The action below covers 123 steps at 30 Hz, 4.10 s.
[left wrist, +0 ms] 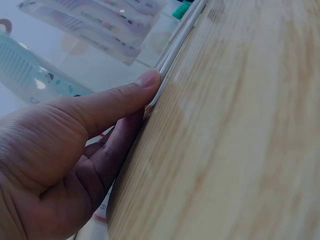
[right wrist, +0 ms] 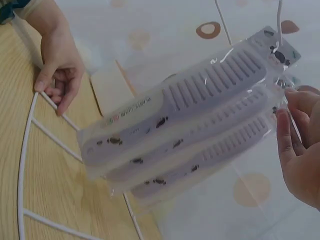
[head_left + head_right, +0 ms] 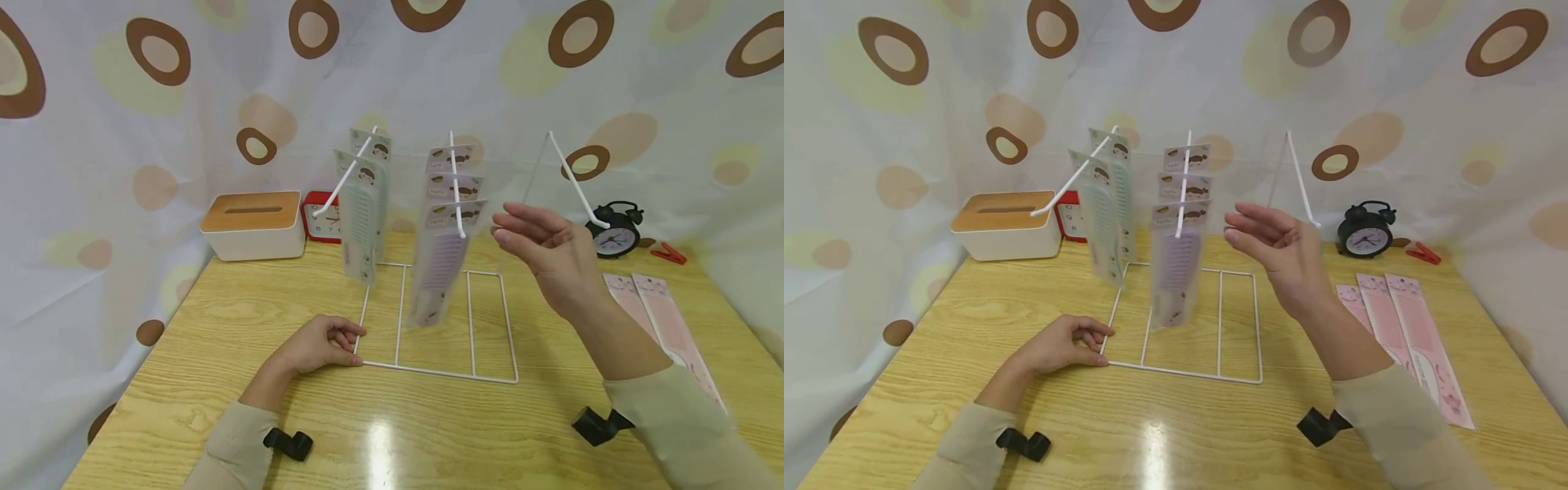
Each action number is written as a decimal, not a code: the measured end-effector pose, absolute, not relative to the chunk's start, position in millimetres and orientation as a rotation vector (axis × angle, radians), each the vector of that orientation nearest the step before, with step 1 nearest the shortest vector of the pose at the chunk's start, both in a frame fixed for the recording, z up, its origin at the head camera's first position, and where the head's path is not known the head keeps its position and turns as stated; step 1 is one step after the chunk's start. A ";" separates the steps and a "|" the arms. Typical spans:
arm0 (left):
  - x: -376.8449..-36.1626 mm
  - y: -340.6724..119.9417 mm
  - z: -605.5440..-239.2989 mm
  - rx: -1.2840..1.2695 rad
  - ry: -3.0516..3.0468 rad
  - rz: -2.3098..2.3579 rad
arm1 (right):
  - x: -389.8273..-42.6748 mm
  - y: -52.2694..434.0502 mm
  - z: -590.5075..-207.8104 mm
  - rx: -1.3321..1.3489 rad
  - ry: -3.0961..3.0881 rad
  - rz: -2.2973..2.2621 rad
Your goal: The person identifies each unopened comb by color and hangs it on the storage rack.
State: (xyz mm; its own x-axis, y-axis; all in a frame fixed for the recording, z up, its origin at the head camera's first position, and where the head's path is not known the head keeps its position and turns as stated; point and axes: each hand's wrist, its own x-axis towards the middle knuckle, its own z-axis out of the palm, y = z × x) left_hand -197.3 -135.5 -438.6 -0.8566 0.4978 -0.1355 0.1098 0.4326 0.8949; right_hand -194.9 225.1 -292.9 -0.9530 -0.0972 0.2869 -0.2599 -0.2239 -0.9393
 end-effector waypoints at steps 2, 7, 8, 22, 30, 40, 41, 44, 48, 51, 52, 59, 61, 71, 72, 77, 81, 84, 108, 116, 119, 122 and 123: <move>-197.2 -135.4 -439.2 0.518 2.304 1.407 | -195.4 235.7 -297.6 0.425 -1.958 2.313; -197.1 -134.8 -440.4 0.513 2.295 1.419 | -200.7 267.7 -314.1 0.389 -2.075 2.275; -197.1 -134.8 -440.5 0.510 2.295 1.420 | -202.4 274.6 -318.0 0.377 -2.095 2.260; -199.3 -135.7 -442.8 0.495 2.290 1.426 | -232.9 390.2 -377.5 0.283 -2.766 1.498; -197.7 -135.5 -444.1 0.482 2.268 1.441 | -239.0 440.9 -405.3 0.212 -3.034 1.067; -197.8 -136.0 -442.3 0.499 2.292 1.424 | -250.5 449.5 -413.5 0.306 -3.203 0.576; -198.5 -136.3 -442.5 0.500 2.296 1.420 | -251.2 447.4 -415.0 0.306 -3.177 0.601; -201.1 -137.8 -443.3 0.506 2.313 1.412 | -253.5 438.0 -417.6 0.300 -3.096 0.668; -202.7 -138.7 -444.2 0.508 2.317 1.406 | -254.0 423.2 -414.4 0.229 -2.996 0.753; -201.8 -138.7 -444.6 0.506 2.315 1.402 | -248.7 411.1 -405.2 0.125 -2.918 0.892; -201.2 -138.6 -444.4 0.504 2.314 1.403 | -245.6 407.3 -400.8 0.098 -2.882 0.962; -199.0 -136.6 -443.5 0.504 2.301 1.425 | -214.1 384.0 -367.7 0.201 -2.424 1.452; -199.0 -136.3 -443.5 0.501 2.304 1.419 | -204.8 375.7 -354.1 0.309 -2.268 1.580; -199.0 -136.1 -445.1 0.500 2.288 1.434 | -156.3 333.2 -281.4 0.973 -1.643 2.073; -199.0 -136.0 -444.8 0.500 2.288 1.434 | -153.2 328.6 -275.9 1.004 -1.628 2.078; -198.8 -136.0 -444.1 0.498 2.284 1.433 | -145.5 305.0 -254.8 1.096 -1.474 2.180; -198.9 -137.0 -443.3 0.500 2.288 1.429 | -144.8 289.4 -245.7 1.030 -1.381 2.266; -199.4 -136.7 -443.6 0.507 2.293 1.421 | -144.2 282.5 -242.2 0.849 -1.437 2.227; -198.6 -136.0 -443.5 0.507 2.305 1.411 | -212.3 290.0 -252.6 0.353 -1.449 2.393; -200.0 -136.8 -443.2 0.517 2.316 1.404 | -254.6 299.8 -242.3 0.008 -1.688 2.362; -200.0 -136.5 -443.4 0.517 2.313 1.406 | -265.4 300.8 -236.5 -0.043 -1.735 2.370; -199.8 -135.8 -443.1 0.512 2.314 1.403 | -273.1 301.9 -232.4 -0.046 -1.710 2.414; -199.7 -135.6 -442.8 0.512 2.314 1.402 | -274.8 302.2 -231.5 -0.053 -1.696 2.432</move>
State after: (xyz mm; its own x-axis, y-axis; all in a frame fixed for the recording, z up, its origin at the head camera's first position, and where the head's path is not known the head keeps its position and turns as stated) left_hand -199.7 -135.6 -442.8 -0.8593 0.4933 -0.1352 0.1085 0.4341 0.8943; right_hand -274.8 302.2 -231.5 -0.9838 0.1644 0.0712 -0.1236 -0.3354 -0.9339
